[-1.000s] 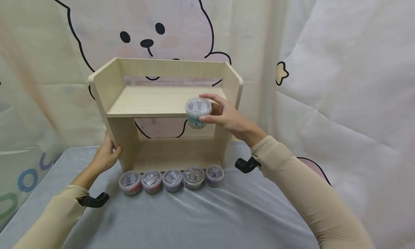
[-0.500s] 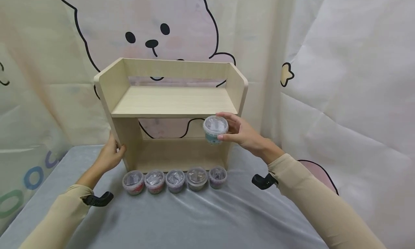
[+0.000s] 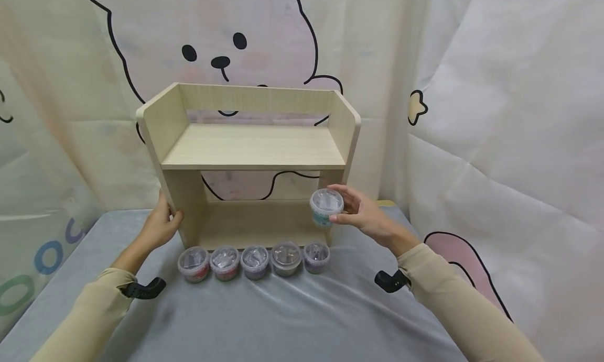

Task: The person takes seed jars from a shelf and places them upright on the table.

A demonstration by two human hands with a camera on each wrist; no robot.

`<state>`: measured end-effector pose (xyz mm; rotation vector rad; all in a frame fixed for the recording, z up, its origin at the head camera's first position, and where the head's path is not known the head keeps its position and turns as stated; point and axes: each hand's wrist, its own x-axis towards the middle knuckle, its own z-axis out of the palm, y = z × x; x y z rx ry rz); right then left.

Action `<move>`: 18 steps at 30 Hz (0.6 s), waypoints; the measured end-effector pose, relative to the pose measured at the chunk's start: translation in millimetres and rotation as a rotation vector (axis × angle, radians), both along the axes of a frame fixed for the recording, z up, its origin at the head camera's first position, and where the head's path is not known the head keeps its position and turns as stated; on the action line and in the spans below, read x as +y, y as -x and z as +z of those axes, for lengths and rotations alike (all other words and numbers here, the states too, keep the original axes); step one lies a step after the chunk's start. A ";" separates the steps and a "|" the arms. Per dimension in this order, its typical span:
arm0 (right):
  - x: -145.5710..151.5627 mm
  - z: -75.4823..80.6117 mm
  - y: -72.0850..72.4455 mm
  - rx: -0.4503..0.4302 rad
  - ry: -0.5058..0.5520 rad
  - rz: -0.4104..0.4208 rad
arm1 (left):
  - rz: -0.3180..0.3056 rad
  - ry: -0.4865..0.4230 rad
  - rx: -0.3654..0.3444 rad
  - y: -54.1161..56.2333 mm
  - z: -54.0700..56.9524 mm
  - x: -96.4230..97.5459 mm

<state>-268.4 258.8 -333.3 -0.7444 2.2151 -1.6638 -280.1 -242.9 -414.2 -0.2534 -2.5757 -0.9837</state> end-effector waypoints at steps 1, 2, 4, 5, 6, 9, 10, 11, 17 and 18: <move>1.2 -2.9 -0.1 0.005 -0.003 0.001 | 0.001 0.000 -0.002 0.0 0.2 0.2; 2.3 -5.8 -0.2 0.004 -0.006 0.002 | 0.003 0.001 -0.006 0.4 0.2 0.1; 4.1 -11.0 -0.2 0.005 -0.005 0.009 | 0.005 0.002 -0.012 0.6 0.7 0.5; 4.8 -13.2 -0.3 0.006 -0.004 0.012 | 0.007 0.001 -0.015 1.0 0.8 0.6; 5.5 -15.2 -0.5 0.006 0.003 0.019 | 0.008 0.001 -0.016 1.2 1.0 0.8; 7.4 -20.9 -0.6 0.006 0.015 0.022 | 0.013 0.000 -0.019 1.5 1.3 0.6; 8.1 -22.5 -0.7 0.008 0.015 0.022 | 0.016 0.001 -0.021 1.6 1.1 0.4; 9.0 -24.3 -0.7 0.009 0.014 0.018 | 0.018 0.001 -0.022 1.6 1.1 0.2; 15.4 -35.7 -0.6 0.002 -0.015 -0.023 | 0.021 0.003 -0.033 1.1 0.5 -0.7; 16.7 -37.7 -0.4 -0.001 -0.018 -0.028 | 0.019 0.003 -0.033 1.0 0.5 -0.4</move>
